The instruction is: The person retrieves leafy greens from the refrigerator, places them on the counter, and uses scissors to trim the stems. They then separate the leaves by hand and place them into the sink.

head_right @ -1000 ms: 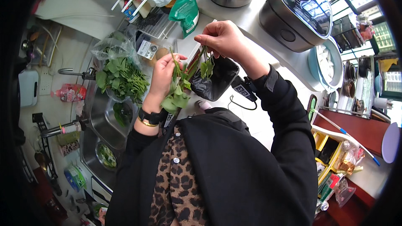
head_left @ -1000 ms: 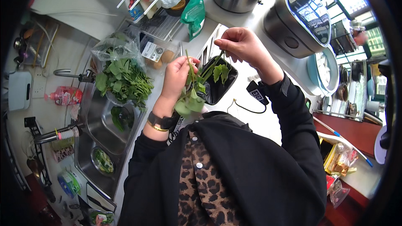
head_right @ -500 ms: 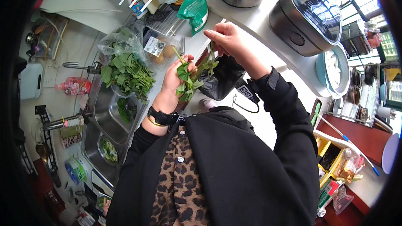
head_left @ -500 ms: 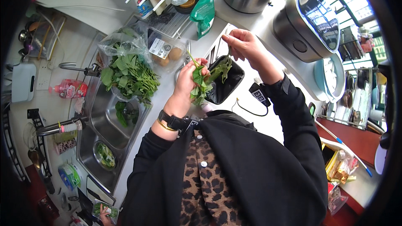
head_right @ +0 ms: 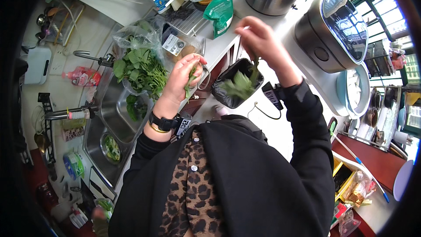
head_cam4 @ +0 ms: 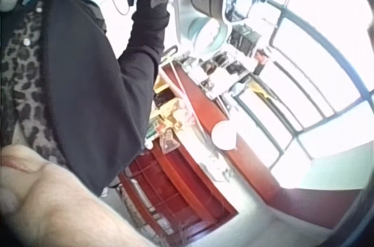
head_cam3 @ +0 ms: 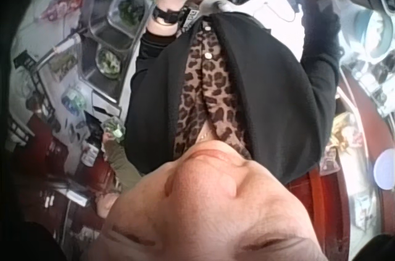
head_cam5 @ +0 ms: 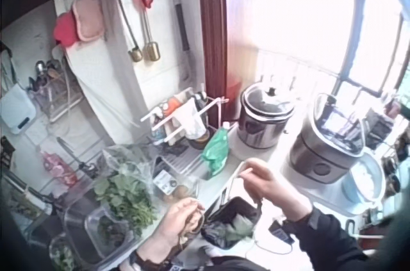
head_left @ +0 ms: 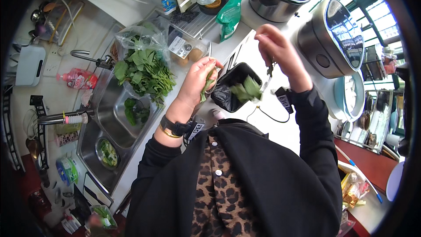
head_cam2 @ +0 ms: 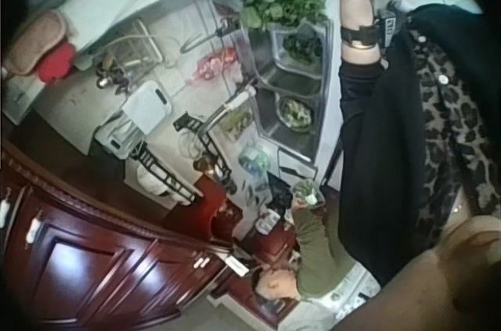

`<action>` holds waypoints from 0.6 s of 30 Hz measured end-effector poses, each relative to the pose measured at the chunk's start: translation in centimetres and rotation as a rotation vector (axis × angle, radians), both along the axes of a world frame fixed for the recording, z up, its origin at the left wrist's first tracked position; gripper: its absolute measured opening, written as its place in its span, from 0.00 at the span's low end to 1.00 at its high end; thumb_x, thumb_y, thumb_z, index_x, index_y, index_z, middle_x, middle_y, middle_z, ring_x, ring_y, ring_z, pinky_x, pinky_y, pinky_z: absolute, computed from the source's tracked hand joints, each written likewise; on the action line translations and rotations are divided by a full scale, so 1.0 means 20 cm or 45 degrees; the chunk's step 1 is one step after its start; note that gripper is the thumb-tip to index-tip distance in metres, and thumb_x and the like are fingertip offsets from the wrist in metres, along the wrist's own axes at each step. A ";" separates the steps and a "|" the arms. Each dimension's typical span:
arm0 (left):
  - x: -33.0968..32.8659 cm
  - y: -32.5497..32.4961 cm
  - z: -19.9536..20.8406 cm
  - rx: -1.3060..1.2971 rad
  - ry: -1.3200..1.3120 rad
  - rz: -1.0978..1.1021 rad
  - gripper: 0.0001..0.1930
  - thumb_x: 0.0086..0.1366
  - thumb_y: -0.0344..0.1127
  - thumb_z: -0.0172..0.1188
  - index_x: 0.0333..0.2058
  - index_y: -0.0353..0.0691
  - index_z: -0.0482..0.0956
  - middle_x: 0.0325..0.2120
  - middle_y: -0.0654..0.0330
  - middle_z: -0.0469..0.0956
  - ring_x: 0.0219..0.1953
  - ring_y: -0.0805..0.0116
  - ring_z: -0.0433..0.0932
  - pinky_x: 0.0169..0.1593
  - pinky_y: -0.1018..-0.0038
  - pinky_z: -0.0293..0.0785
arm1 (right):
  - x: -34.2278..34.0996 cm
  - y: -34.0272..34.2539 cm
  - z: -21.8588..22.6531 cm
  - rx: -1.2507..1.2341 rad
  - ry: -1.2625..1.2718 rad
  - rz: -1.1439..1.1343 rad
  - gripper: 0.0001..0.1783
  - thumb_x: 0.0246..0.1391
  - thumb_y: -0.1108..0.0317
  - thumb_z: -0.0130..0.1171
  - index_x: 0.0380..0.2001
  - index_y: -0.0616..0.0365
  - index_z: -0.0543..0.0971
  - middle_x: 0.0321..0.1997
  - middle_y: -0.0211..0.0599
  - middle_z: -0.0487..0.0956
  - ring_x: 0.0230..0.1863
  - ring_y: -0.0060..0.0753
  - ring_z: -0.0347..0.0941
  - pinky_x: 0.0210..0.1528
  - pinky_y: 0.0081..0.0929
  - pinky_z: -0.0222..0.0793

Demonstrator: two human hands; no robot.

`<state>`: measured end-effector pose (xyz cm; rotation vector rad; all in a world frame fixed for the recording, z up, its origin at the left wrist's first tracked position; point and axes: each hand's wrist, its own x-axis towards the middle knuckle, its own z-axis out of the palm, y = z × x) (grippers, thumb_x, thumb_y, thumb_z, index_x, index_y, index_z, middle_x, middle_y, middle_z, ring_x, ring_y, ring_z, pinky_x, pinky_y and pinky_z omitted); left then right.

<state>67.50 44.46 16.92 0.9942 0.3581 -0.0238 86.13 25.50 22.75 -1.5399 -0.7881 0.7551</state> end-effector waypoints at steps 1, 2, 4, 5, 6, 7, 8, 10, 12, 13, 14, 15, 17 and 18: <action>0.01 -0.03 0.00 0.118 0.029 0.026 0.11 0.74 0.38 0.47 0.37 0.38 0.76 0.20 0.72 0.65 0.21 0.85 0.61 0.25 0.86 0.55 | -0.06 0.05 -0.01 0.033 -0.178 0.096 0.08 0.67 0.67 0.52 0.45 0.57 0.74 0.20 0.20 0.66 0.19 0.13 0.61 0.21 0.14 0.57; 0.02 -0.05 -0.01 0.167 0.017 0.044 0.11 0.74 0.37 0.48 0.37 0.39 0.77 0.23 0.72 0.68 0.25 0.86 0.63 0.29 0.87 0.59 | -0.16 0.10 -0.04 0.141 -0.220 0.087 0.10 0.63 0.68 0.56 0.46 0.56 0.76 0.19 0.25 0.71 0.21 0.16 0.63 0.27 0.18 0.65; 0.03 -0.06 -0.04 0.260 -0.031 0.053 0.10 0.73 0.37 0.49 0.38 0.38 0.77 0.24 0.72 0.69 0.27 0.86 0.65 0.30 0.87 0.60 | -0.23 0.11 -0.03 -0.011 -0.718 0.284 0.10 0.61 0.64 0.59 0.42 0.56 0.78 0.22 0.38 0.76 0.25 0.33 0.75 0.31 0.29 0.71; 0.02 -0.06 -0.05 0.315 -0.015 0.061 0.10 0.73 0.36 0.49 0.38 0.38 0.77 0.25 0.72 0.70 0.28 0.86 0.66 0.31 0.87 0.61 | -0.25 0.13 -0.04 0.014 -0.894 0.336 0.10 0.61 0.63 0.59 0.41 0.56 0.79 0.24 0.42 0.78 0.27 0.40 0.78 0.32 0.32 0.72; 0.01 -0.05 -0.06 0.280 -0.043 0.063 0.10 0.74 0.36 0.49 0.38 0.38 0.77 0.25 0.71 0.71 0.29 0.86 0.67 0.32 0.87 0.62 | -0.27 0.15 -0.04 0.049 -0.880 0.345 0.10 0.60 0.62 0.59 0.40 0.56 0.79 0.25 0.43 0.79 0.28 0.43 0.78 0.32 0.34 0.72; 0.00 -0.03 -0.07 0.252 -0.036 0.066 0.10 0.74 0.36 0.48 0.38 0.38 0.77 0.26 0.71 0.72 0.29 0.85 0.68 0.33 0.86 0.64 | -0.28 0.16 -0.04 0.083 -0.866 0.355 0.10 0.60 0.62 0.59 0.39 0.57 0.80 0.26 0.44 0.79 0.29 0.46 0.78 0.32 0.35 0.72; -0.01 -0.01 -0.08 0.223 -0.027 0.070 0.11 0.74 0.35 0.48 0.38 0.38 0.77 0.26 0.70 0.73 0.29 0.85 0.70 0.34 0.86 0.65 | -0.28 0.16 -0.04 0.117 -0.850 0.366 0.11 0.60 0.61 0.59 0.38 0.57 0.80 0.27 0.44 0.80 0.30 0.49 0.79 0.32 0.36 0.73; -0.04 0.02 -0.09 0.137 -0.047 0.103 0.11 0.74 0.35 0.47 0.38 0.37 0.76 0.29 0.68 0.75 0.30 0.84 0.72 0.36 0.86 0.68 | -0.28 0.16 -0.04 0.108 -0.794 0.357 0.10 0.60 0.62 0.60 0.37 0.57 0.80 0.26 0.43 0.80 0.29 0.48 0.79 0.32 0.36 0.72; -0.04 0.02 -0.09 0.296 -0.078 0.165 0.11 0.74 0.35 0.47 0.38 0.36 0.76 0.29 0.68 0.76 0.29 0.84 0.72 0.35 0.86 0.68 | -0.29 0.16 -0.03 0.013 -0.791 0.355 0.08 0.58 0.64 0.60 0.36 0.57 0.80 0.24 0.42 0.79 0.28 0.47 0.78 0.31 0.36 0.72; -0.05 0.01 -0.08 0.370 -0.081 0.196 0.11 0.74 0.35 0.47 0.38 0.36 0.76 0.29 0.67 0.76 0.29 0.84 0.71 0.35 0.86 0.68 | -0.29 0.16 -0.03 0.027 -0.838 0.355 0.08 0.58 0.65 0.60 0.35 0.58 0.80 0.24 0.42 0.79 0.28 0.47 0.78 0.31 0.36 0.72; -0.05 0.01 -0.07 0.377 -0.070 0.176 0.11 0.74 0.35 0.47 0.38 0.36 0.77 0.29 0.68 0.76 0.30 0.85 0.70 0.36 0.86 0.67 | -0.30 0.16 -0.03 0.052 -0.891 0.334 0.07 0.57 0.66 0.60 0.34 0.58 0.80 0.23 0.42 0.79 0.28 0.48 0.78 0.31 0.37 0.73; -0.06 0.00 -0.06 0.358 -0.062 0.123 0.11 0.74 0.35 0.48 0.38 0.36 0.77 0.29 0.68 0.76 0.30 0.85 0.70 0.36 0.86 0.67 | -0.31 0.17 -0.04 0.061 -0.946 0.329 0.06 0.56 0.67 0.60 0.33 0.58 0.80 0.23 0.42 0.79 0.28 0.48 0.78 0.31 0.37 0.73; -0.07 0.00 -0.03 0.318 -0.028 0.017 0.11 0.74 0.36 0.49 0.38 0.36 0.77 0.29 0.68 0.76 0.31 0.85 0.69 0.37 0.86 0.66 | -0.32 0.17 -0.04 -0.004 -1.013 0.305 0.06 0.55 0.67 0.59 0.31 0.58 0.79 0.23 0.42 0.79 0.28 0.48 0.78 0.31 0.38 0.73; -0.08 0.01 -0.01 0.213 -0.039 -0.075 0.11 0.73 0.37 0.50 0.37 0.36 0.77 0.29 0.69 0.75 0.30 0.85 0.67 0.37 0.86 0.64 | -0.32 0.18 -0.04 -0.034 -1.051 0.288 0.05 0.55 0.67 0.59 0.30 0.58 0.79 0.23 0.42 0.79 0.28 0.49 0.78 0.31 0.38 0.73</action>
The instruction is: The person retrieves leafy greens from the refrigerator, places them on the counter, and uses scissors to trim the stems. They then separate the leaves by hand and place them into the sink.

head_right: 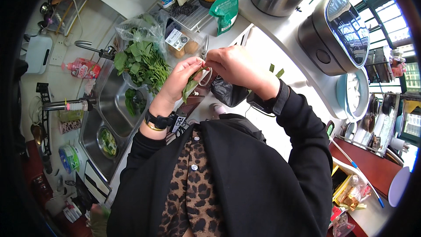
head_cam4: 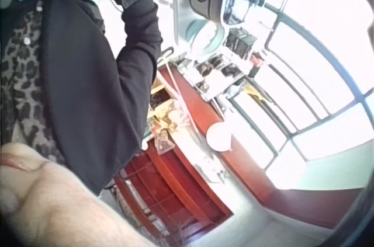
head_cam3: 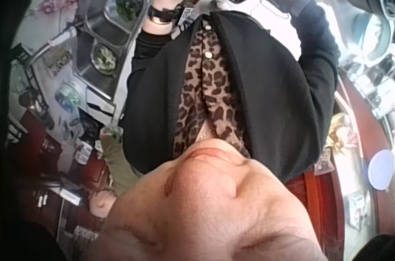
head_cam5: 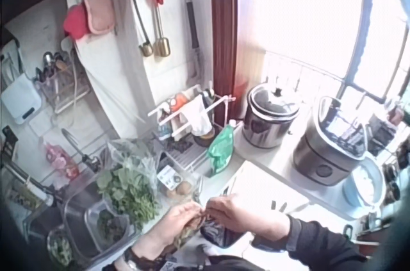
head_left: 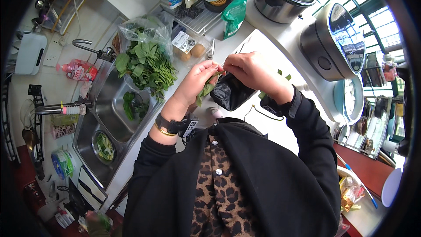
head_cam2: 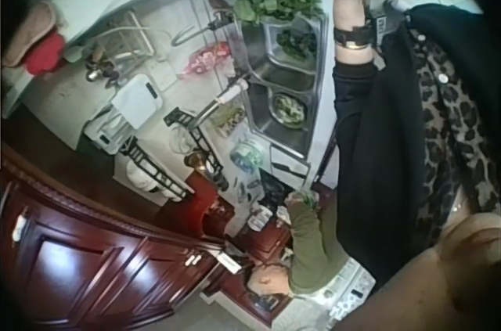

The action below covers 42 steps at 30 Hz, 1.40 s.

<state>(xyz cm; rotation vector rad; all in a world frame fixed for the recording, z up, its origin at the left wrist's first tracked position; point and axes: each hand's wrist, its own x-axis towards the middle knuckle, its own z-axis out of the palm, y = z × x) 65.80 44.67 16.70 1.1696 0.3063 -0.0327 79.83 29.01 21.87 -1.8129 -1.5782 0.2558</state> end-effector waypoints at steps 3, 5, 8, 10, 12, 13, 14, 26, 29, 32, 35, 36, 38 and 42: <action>-0.03 0.02 0.04 0.054 -0.069 -0.175 0.10 0.72 0.36 0.52 0.37 0.36 0.77 0.29 0.69 0.74 0.29 0.84 0.65 0.36 0.85 0.63 | 0.00 0.02 -0.02 -0.118 -0.054 -0.069 0.07 0.55 0.66 0.57 0.28 0.57 0.78 0.23 0.43 0.79 0.28 0.49 0.79 0.31 0.40 0.74; -0.05 0.01 0.03 0.135 -0.027 -0.156 0.07 0.70 0.32 0.53 0.37 0.35 0.77 0.28 0.70 0.73 0.30 0.85 0.66 0.35 0.85 0.64 | 0.00 0.02 -0.04 -0.144 -0.033 -0.062 0.07 0.55 0.65 0.57 0.28 0.57 0.78 0.22 0.44 0.79 0.27 0.51 0.78 0.31 0.41 0.74; -0.06 -0.01 0.01 0.246 0.001 -0.032 0.06 0.67 0.29 0.54 0.34 0.35 0.77 0.27 0.72 0.72 0.30 0.86 0.65 0.34 0.84 0.64 | -0.05 0.02 -0.07 -0.168 -0.091 -0.068 0.08 0.55 0.65 0.57 0.27 0.57 0.77 0.21 0.45 0.78 0.26 0.52 0.78 0.30 0.43 0.74; -0.07 -0.03 -0.02 0.331 -0.019 0.091 0.05 0.66 0.28 0.54 0.32 0.35 0.77 0.25 0.74 0.71 0.29 0.87 0.65 0.33 0.84 0.65 | -0.09 0.04 -0.09 -0.189 -0.142 -0.095 0.08 0.55 0.65 0.57 0.27 0.57 0.76 0.21 0.46 0.78 0.25 0.53 0.77 0.29 0.44 0.73; -0.09 -0.01 -0.05 0.336 -0.045 0.180 0.06 0.66 0.28 0.55 0.28 0.35 0.76 0.23 0.75 0.69 0.27 0.87 0.63 0.31 0.85 0.62 | -0.15 0.06 -0.11 -0.114 -0.015 -0.089 0.10 0.55 0.64 0.58 0.25 0.58 0.74 0.20 0.47 0.77 0.24 0.53 0.77 0.27 0.44 0.72; -0.11 0.02 -0.05 0.309 0.012 0.220 0.07 0.66 0.29 0.55 0.28 0.36 0.75 0.22 0.76 0.69 0.27 0.88 0.63 0.31 0.85 0.62 | -0.17 0.06 -0.12 -0.091 0.053 -0.083 0.10 0.55 0.64 0.59 0.25 0.58 0.74 0.20 0.47 0.77 0.24 0.53 0.77 0.27 0.44 0.72; -0.15 0.06 -0.06 0.103 0.042 0.246 0.08 0.67 0.31 0.55 0.27 0.38 0.76 0.22 0.76 0.69 0.26 0.88 0.62 0.29 0.85 0.59 | -0.19 0.06 -0.13 -0.068 0.076 -0.099 0.08 0.54 0.66 0.60 0.25 0.58 0.75 0.21 0.47 0.77 0.24 0.53 0.77 0.27 0.43 0.72; -1.13 0.95 -0.33 1.282 0.553 0.989 0.12 0.67 0.38 0.56 0.40 0.39 0.86 0.26 0.65 0.78 0.32 0.77 0.74 0.38 0.78 0.69 | 0.17 -0.17 -0.61 -0.543 0.084 -0.328 0.07 0.56 0.70 0.57 0.31 0.62 0.81 0.26 0.49 0.80 0.31 0.52 0.79 0.35 0.38 0.73; -1.18 1.02 -0.44 1.666 0.654 0.857 0.12 0.66 0.37 0.58 0.41 0.38 0.85 0.35 0.58 0.83 0.41 0.72 0.80 0.46 0.76 0.72 | 0.24 -0.16 -0.65 -0.533 0.117 -0.406 0.08 0.56 0.69 0.56 0.31 0.62 0.81 0.27 0.51 0.80 0.32 0.52 0.79 0.35 0.36 0.73; -1.09 0.95 -0.40 1.544 0.679 0.897 0.11 0.66 0.33 0.59 0.42 0.36 0.84 0.39 0.55 0.84 0.43 0.71 0.81 0.49 0.75 0.74 | 0.27 -0.13 -0.59 -0.400 0.282 -0.448 0.10 0.58 0.68 0.58 0.29 0.65 0.79 0.23 0.48 0.77 0.24 0.39 0.72 0.32 0.33 0.70; -0.80 0.73 -0.25 0.982 0.323 0.880 0.10 0.67 0.27 0.57 0.45 0.34 0.82 0.40 0.56 0.84 0.43 0.71 0.81 0.49 0.75 0.76 | 0.28 -0.10 -0.44 -0.093 0.753 -0.559 0.14 0.64 0.63 0.56 0.33 0.65 0.78 0.19 0.27 0.70 0.20 0.19 0.61 0.23 0.23 0.60; -0.69 0.62 -0.20 0.954 0.177 0.717 0.10 0.68 0.27 0.57 0.46 0.33 0.82 0.40 0.57 0.84 0.43 0.71 0.81 0.50 0.76 0.76 | 0.29 -0.13 -0.34 -0.045 1.122 -0.445 0.16 0.67 0.60 0.53 0.33 0.62 0.79 0.17 0.24 0.67 0.17 0.14 0.59 0.18 0.18 0.55; -0.48 0.39 -0.08 0.834 -0.032 0.434 0.11 0.68 0.27 0.57 0.47 0.32 0.81 0.41 0.58 0.83 0.44 0.72 0.81 0.51 0.76 0.75 | 0.25 -0.06 -0.22 0.264 1.563 -0.314 0.16 0.71 0.59 0.46 0.40 0.63 0.75 0.16 0.20 0.60 0.13 0.12 0.53 0.14 0.15 0.47; -0.12 0.08 0.10 0.398 -0.251 -0.045 0.14 0.72 0.33 0.54 0.49 0.31 0.79 0.42 0.57 0.83 0.45 0.73 0.80 0.51 0.78 0.74 | 0.13 0.08 -0.06 0.600 1.915 -0.248 0.17 0.71 0.57 0.45 0.40 0.61 0.74 0.17 0.21 0.56 0.14 0.14 0.51 0.15 0.17 0.46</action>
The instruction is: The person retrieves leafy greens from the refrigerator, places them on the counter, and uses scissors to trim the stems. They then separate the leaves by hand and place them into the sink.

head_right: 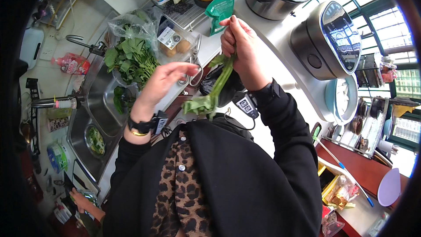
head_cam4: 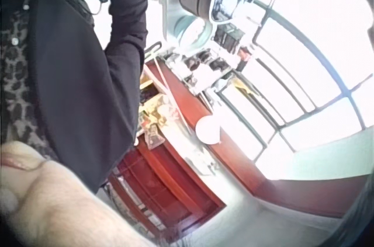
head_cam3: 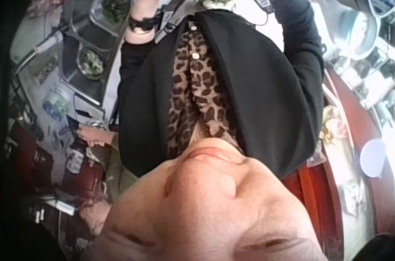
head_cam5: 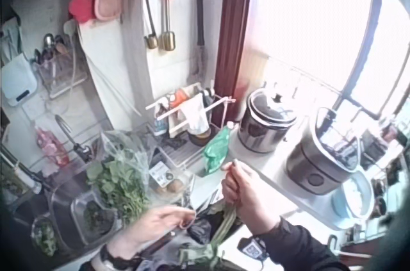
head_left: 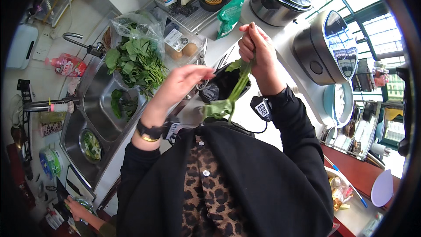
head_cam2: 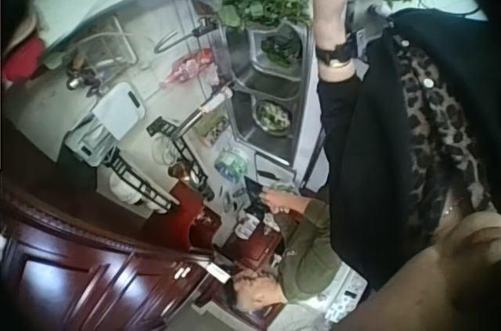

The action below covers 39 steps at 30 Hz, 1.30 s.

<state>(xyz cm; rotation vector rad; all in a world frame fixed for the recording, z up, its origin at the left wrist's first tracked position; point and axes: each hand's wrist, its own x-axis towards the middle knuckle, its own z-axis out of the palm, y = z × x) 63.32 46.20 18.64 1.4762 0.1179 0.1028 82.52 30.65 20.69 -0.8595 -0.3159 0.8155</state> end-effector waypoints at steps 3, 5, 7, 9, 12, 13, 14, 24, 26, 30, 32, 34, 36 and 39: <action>0.09 -0.08 0.07 -0.156 0.318 -0.214 0.16 0.72 0.38 0.55 0.47 0.30 0.79 0.36 0.60 0.83 0.39 0.76 0.80 0.45 0.79 0.74 | -0.07 0.09 0.02 0.032 0.068 -0.191 0.17 0.70 0.57 0.46 0.38 0.61 0.74 0.18 0.21 0.57 0.15 0.15 0.51 0.17 0.18 0.48; 0.11 -0.09 0.09 -0.228 0.277 -0.186 0.13 0.71 0.37 0.56 0.44 0.30 0.80 0.32 0.61 0.83 0.35 0.78 0.79 0.42 0.80 0.74 | -0.09 0.10 0.01 -0.027 -0.037 -0.135 0.16 0.70 0.57 0.47 0.41 0.60 0.74 0.20 0.23 0.62 0.19 0.18 0.58 0.22 0.18 0.55; 0.09 -0.07 0.08 -0.215 0.316 -0.184 0.13 0.71 0.36 0.56 0.44 0.31 0.80 0.30 0.61 0.83 0.33 0.78 0.79 0.40 0.81 0.74 | -0.09 0.09 0.00 -0.107 -0.228 -0.047 0.16 0.70 0.57 0.47 0.43 0.59 0.74 0.21 0.24 0.66 0.21 0.19 0.62 0.26 0.19 0.59; 0.05 -0.02 0.07 -0.258 0.286 -0.159 0.12 0.71 0.35 0.55 0.43 0.30 0.80 0.29 0.61 0.82 0.33 0.78 0.79 0.40 0.80 0.74 | -0.06 0.05 0.00 -0.178 -0.297 0.143 0.16 0.69 0.58 0.48 0.51 0.58 0.72 0.32 0.31 0.78 0.33 0.22 0.74 0.38 0.21 0.69; -0.01 0.05 0.05 -0.392 0.255 -0.170 0.13 0.72 0.35 0.53 0.43 0.30 0.80 0.27 0.62 0.81 0.31 0.79 0.78 0.38 0.81 0.73 | 0.02 -0.02 0.01 -0.316 -0.445 0.483 0.18 0.67 0.58 0.52 0.53 0.58 0.72 0.39 0.36 0.81 0.38 0.21 0.78 0.39 0.18 0.72; -0.02 0.06 0.04 -0.416 0.246 -0.185 0.14 0.72 0.35 0.53 0.43 0.29 0.80 0.27 0.62 0.80 0.31 0.78 0.78 0.38 0.81 0.73 | 0.03 -0.02 0.01 -0.263 -0.432 0.516 0.15 0.66 0.60 0.54 0.48 0.59 0.74 0.34 0.35 0.81 0.32 0.20 0.79 0.32 0.15 0.73; -0.03 0.07 0.04 -0.447 0.222 -0.211 0.14 0.72 0.36 0.53 0.43 0.29 0.80 0.27 0.62 0.80 0.31 0.78 0.78 0.38 0.81 0.73 | 0.05 -0.03 0.01 -0.190 -0.446 0.552 0.13 0.64 0.60 0.57 0.42 0.59 0.76 0.30 0.33 0.81 0.27 0.18 0.78 0.28 0.14 0.72; 0.01 -0.01 0.10 0.037 0.076 0.126 0.15 0.72 0.37 0.55 0.49 0.33 0.79 0.40 0.63 0.82 0.41 0.78 0.77 0.47 0.79 0.73 | 0.00 0.05 0.03 -0.363 -0.411 0.461 0.14 0.60 0.60 0.63 0.26 0.57 0.77 0.19 0.30 0.80 0.15 0.16 0.74 0.14 0.12 0.65; 0.02 -0.01 0.12 0.153 0.075 0.151 0.15 0.71 0.37 0.57 0.48 0.32 0.80 0.39 0.62 0.82 0.42 0.77 0.78 0.49 0.78 0.73 | -0.03 0.06 0.04 -0.405 -0.421 0.451 0.16 0.58 0.59 0.66 0.24 0.57 0.77 0.18 0.30 0.80 0.15 0.16 0.74 0.14 0.12 0.65; 0.03 -0.03 0.13 0.135 0.104 0.202 0.12 0.70 0.34 0.58 0.44 0.30 0.81 0.34 0.63 0.83 0.38 0.78 0.78 0.45 0.80 0.74 | -0.04 0.09 0.05 -0.416 -0.471 0.406 0.16 0.58 0.58 0.65 0.25 0.58 0.77 0.18 0.31 0.80 0.15 0.17 0.74 0.13 0.13 0.64; 0.03 -0.03 0.14 0.136 0.087 0.191 0.11 0.69 0.31 0.57 0.43 0.28 0.81 0.32 0.63 0.83 0.35 0.79 0.79 0.42 0.81 0.75 | -0.04 0.09 0.05 -0.432 -0.479 0.364 0.16 0.58 0.58 0.65 0.25 0.59 0.77 0.18 0.31 0.80 0.15 0.17 0.74 0.13 0.14 0.64; 0.03 -0.03 0.14 0.082 0.107 0.175 0.10 0.69 0.30 0.57 0.43 0.28 0.81 0.31 0.63 0.83 0.34 0.79 0.79 0.42 0.80 0.75 | -0.03 0.10 0.05 -0.483 -0.499 0.326 0.16 0.58 0.58 0.66 0.26 0.59 0.77 0.18 0.31 0.79 0.15 0.18 0.75 0.13 0.14 0.65; 0.02 -0.04 0.15 0.074 0.165 0.179 0.09 0.69 0.28 0.57 0.41 0.28 0.81 0.31 0.62 0.82 0.34 0.78 0.79 0.41 0.80 0.76 | -0.03 0.11 0.05 -0.477 -0.490 0.359 0.16 0.58 0.58 0.66 0.26 0.60 0.77 0.18 0.31 0.79 0.15 0.18 0.74 0.14 0.15 0.65; 0.02 -0.04 0.16 0.143 0.139 0.144 0.08 0.68 0.27 0.56 0.38 0.27 0.80 0.29 0.62 0.82 0.31 0.77 0.80 0.38 0.80 0.76 | -0.04 0.13 0.05 -0.526 -0.544 0.377 0.16 0.57 0.59 0.66 0.26 0.60 0.77 0.18 0.31 0.79 0.14 0.17 0.73 0.15 0.15 0.65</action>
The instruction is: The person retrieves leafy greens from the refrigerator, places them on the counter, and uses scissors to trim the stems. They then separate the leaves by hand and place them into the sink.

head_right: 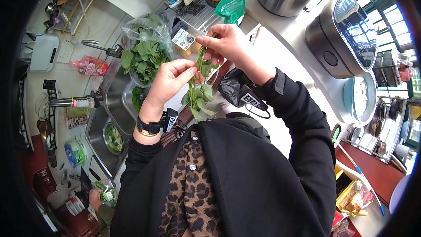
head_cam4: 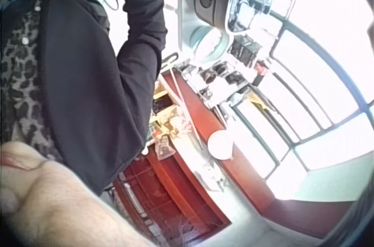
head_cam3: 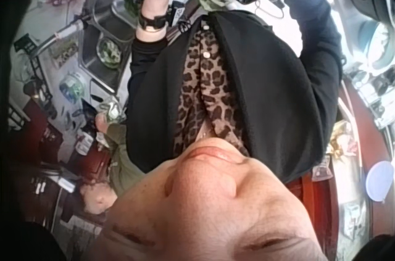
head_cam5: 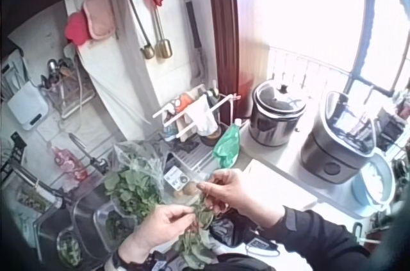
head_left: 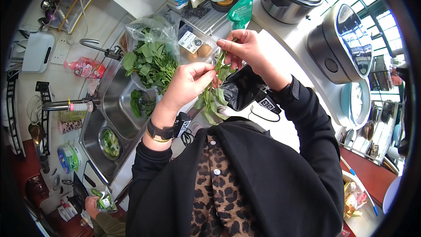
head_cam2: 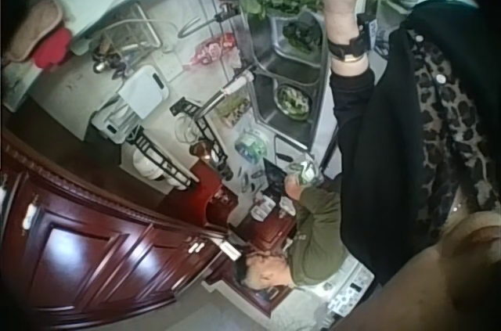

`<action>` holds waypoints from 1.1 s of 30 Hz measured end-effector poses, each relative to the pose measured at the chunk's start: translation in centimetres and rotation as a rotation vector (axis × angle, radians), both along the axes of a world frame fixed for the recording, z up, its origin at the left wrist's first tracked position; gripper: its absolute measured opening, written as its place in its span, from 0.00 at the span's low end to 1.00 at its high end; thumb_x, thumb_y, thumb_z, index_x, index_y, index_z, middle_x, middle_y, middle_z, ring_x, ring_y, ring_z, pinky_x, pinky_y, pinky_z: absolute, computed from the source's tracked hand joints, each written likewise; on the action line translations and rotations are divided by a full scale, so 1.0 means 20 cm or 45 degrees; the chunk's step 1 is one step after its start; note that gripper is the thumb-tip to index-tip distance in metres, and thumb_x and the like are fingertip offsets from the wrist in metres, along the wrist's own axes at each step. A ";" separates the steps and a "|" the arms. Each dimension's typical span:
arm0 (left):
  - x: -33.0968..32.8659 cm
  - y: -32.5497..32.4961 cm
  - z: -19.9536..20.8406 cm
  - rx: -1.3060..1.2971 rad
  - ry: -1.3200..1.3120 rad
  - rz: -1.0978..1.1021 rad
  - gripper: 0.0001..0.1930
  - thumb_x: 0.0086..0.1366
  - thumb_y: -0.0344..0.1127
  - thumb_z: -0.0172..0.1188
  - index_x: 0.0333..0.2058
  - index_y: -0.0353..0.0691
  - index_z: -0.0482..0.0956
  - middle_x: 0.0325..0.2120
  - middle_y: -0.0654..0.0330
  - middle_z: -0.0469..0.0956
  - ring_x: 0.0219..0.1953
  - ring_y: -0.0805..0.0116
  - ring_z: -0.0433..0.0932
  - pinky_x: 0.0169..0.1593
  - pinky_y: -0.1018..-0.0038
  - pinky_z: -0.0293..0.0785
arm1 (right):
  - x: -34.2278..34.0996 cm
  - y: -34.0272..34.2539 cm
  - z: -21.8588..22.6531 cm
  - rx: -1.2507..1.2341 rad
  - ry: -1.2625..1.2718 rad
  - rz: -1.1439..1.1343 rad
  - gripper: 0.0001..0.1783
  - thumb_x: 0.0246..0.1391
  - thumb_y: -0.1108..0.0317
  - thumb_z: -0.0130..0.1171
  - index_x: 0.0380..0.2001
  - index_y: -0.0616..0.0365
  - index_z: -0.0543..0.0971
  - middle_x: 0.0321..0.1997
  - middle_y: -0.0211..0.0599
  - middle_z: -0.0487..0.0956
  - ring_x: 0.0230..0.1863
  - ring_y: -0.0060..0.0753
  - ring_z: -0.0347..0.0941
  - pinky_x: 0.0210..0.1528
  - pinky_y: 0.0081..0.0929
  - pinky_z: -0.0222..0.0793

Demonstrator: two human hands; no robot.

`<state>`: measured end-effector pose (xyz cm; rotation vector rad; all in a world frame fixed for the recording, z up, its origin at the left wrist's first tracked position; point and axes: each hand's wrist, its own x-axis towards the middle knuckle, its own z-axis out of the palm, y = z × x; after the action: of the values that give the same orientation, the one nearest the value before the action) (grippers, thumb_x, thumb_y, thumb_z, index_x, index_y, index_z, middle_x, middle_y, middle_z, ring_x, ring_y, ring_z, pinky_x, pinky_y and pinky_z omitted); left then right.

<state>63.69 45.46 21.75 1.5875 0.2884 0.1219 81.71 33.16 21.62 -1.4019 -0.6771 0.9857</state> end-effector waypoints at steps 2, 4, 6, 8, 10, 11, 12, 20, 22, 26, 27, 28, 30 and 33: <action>0.00 0.00 0.00 0.039 0.067 0.017 0.07 0.67 0.26 0.56 0.36 0.27 0.80 0.29 0.62 0.82 0.29 0.77 0.80 0.36 0.79 0.76 | -0.01 0.01 0.00 -0.022 -0.036 0.004 0.16 0.57 0.59 0.66 0.25 0.61 0.78 0.18 0.31 0.80 0.14 0.16 0.72 0.15 0.15 0.65; 0.01 -0.01 -0.01 0.147 0.067 0.029 0.07 0.67 0.26 0.55 0.35 0.27 0.79 0.28 0.62 0.82 0.28 0.77 0.80 0.35 0.79 0.77 | -0.01 0.01 0.00 -0.031 -0.047 0.000 0.16 0.57 0.59 0.66 0.25 0.61 0.78 0.18 0.31 0.80 0.14 0.15 0.72 0.16 0.15 0.65; 0.02 -0.01 -0.02 0.333 0.034 0.039 0.07 0.67 0.26 0.55 0.35 0.27 0.79 0.27 0.62 0.82 0.27 0.77 0.80 0.34 0.79 0.77 | 0.00 0.01 0.00 0.002 -0.078 0.000 0.16 0.57 0.59 0.66 0.25 0.60 0.78 0.18 0.31 0.80 0.14 0.15 0.72 0.16 0.15 0.65; 0.01 -0.01 -0.04 0.203 0.003 0.082 0.07 0.66 0.26 0.57 0.37 0.27 0.79 0.25 0.61 0.82 0.28 0.78 0.80 0.33 0.80 0.76 | 0.01 0.01 -0.01 0.018 -0.081 -0.021 0.16 0.58 0.59 0.66 0.25 0.60 0.78 0.18 0.31 0.80 0.14 0.16 0.72 0.16 0.15 0.66; 0.01 -0.01 -0.07 0.077 -0.083 0.118 0.08 0.65 0.27 0.58 0.39 0.27 0.80 0.25 0.61 0.82 0.28 0.79 0.80 0.33 0.80 0.76 | 0.03 0.00 -0.02 0.019 -0.057 -0.065 0.16 0.58 0.59 0.66 0.25 0.60 0.78 0.18 0.31 0.80 0.14 0.16 0.72 0.16 0.15 0.66; 0.00 0.00 -0.07 0.100 -0.049 0.126 0.08 0.65 0.27 0.59 0.40 0.28 0.80 0.25 0.60 0.83 0.28 0.79 0.80 0.32 0.80 0.76 | 0.04 0.00 -0.02 0.015 -0.056 -0.077 0.16 0.58 0.59 0.65 0.25 0.59 0.77 0.17 0.32 0.80 0.13 0.17 0.72 0.14 0.14 0.65; 0.00 0.01 -0.07 0.113 -0.030 0.124 0.08 0.65 0.27 0.59 0.40 0.28 0.80 0.26 0.60 0.83 0.28 0.79 0.80 0.32 0.79 0.76 | 0.05 0.00 -0.02 0.011 -0.053 -0.089 0.15 0.59 0.59 0.64 0.25 0.59 0.77 0.17 0.33 0.80 0.13 0.17 0.72 0.12 0.14 0.64; 0.01 0.00 -0.06 1.077 -0.230 0.050 0.06 0.59 0.30 0.62 0.34 0.34 0.81 0.25 0.50 0.80 0.23 0.55 0.80 0.28 0.68 0.75 | 0.05 0.00 0.00 -0.124 -0.085 -0.028 0.16 0.60 0.60 0.62 0.27 0.63 0.76 0.18 0.34 0.79 0.14 0.20 0.74 0.12 0.24 0.71; 0.02 -0.01 -0.06 1.154 -0.272 0.028 0.04 0.56 0.29 0.62 0.30 0.35 0.79 0.24 0.50 0.79 0.25 0.52 0.79 0.28 0.65 0.75 | 0.04 0.01 0.01 -0.187 -0.170 -0.003 0.16 0.61 0.61 0.61 0.27 0.64 0.76 0.18 0.34 0.78 0.14 0.21 0.74 0.11 0.25 0.72; 0.03 -0.01 -0.09 1.282 -0.332 -0.075 0.05 0.54 0.25 0.62 0.31 0.33 0.79 0.23 0.51 0.80 0.23 0.55 0.81 0.28 0.69 0.76 | 0.02 0.02 0.02 -0.197 -0.253 0.054 0.16 0.61 0.62 0.61 0.25 0.64 0.77 0.16 0.33 0.78 0.13 0.20 0.73 0.12 0.22 0.70; 0.02 -0.01 -0.10 1.278 -0.345 -0.078 0.05 0.55 0.25 0.62 0.31 0.32 0.79 0.23 0.52 0.80 0.23 0.58 0.81 0.27 0.70 0.75 | 0.01 0.02 0.02 -0.207 -0.280 0.056 0.16 0.61 0.62 0.61 0.25 0.63 0.77 0.15 0.31 0.77 0.12 0.19 0.72 0.12 0.19 0.67; 0.02 -0.01 -0.12 1.276 -0.361 -0.076 0.04 0.56 0.25 0.62 0.32 0.32 0.78 0.22 0.53 0.80 0.22 0.60 0.81 0.27 0.70 0.75 | 0.01 0.01 0.02 -0.177 -0.244 0.059 0.16 0.61 0.61 0.61 0.25 0.62 0.77 0.15 0.30 0.77 0.12 0.18 0.72 0.12 0.18 0.67; 0.01 -0.02 -0.14 0.846 -0.205 0.025 0.03 0.60 0.26 0.60 0.31 0.31 0.79 0.22 0.56 0.80 0.22 0.66 0.81 0.27 0.73 0.76 | 0.01 0.00 0.03 -0.113 -0.186 0.062 0.16 0.61 0.61 0.61 0.24 0.61 0.77 0.15 0.29 0.77 0.12 0.17 0.71 0.13 0.16 0.65; -0.01 -0.03 -0.16 0.233 -0.045 0.146 0.07 0.66 0.28 0.55 0.31 0.31 0.79 0.22 0.61 0.80 0.24 0.74 0.80 0.29 0.77 0.77 | 0.03 -0.03 0.05 -0.009 -0.071 0.045 0.15 0.60 0.60 0.62 0.25 0.59 0.77 0.15 0.28 0.76 0.11 0.16 0.70 0.12 0.15 0.64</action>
<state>63.52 44.96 18.57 1.7477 0.3492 0.2713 82.32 32.57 22.62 -1.4324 -0.7423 0.9806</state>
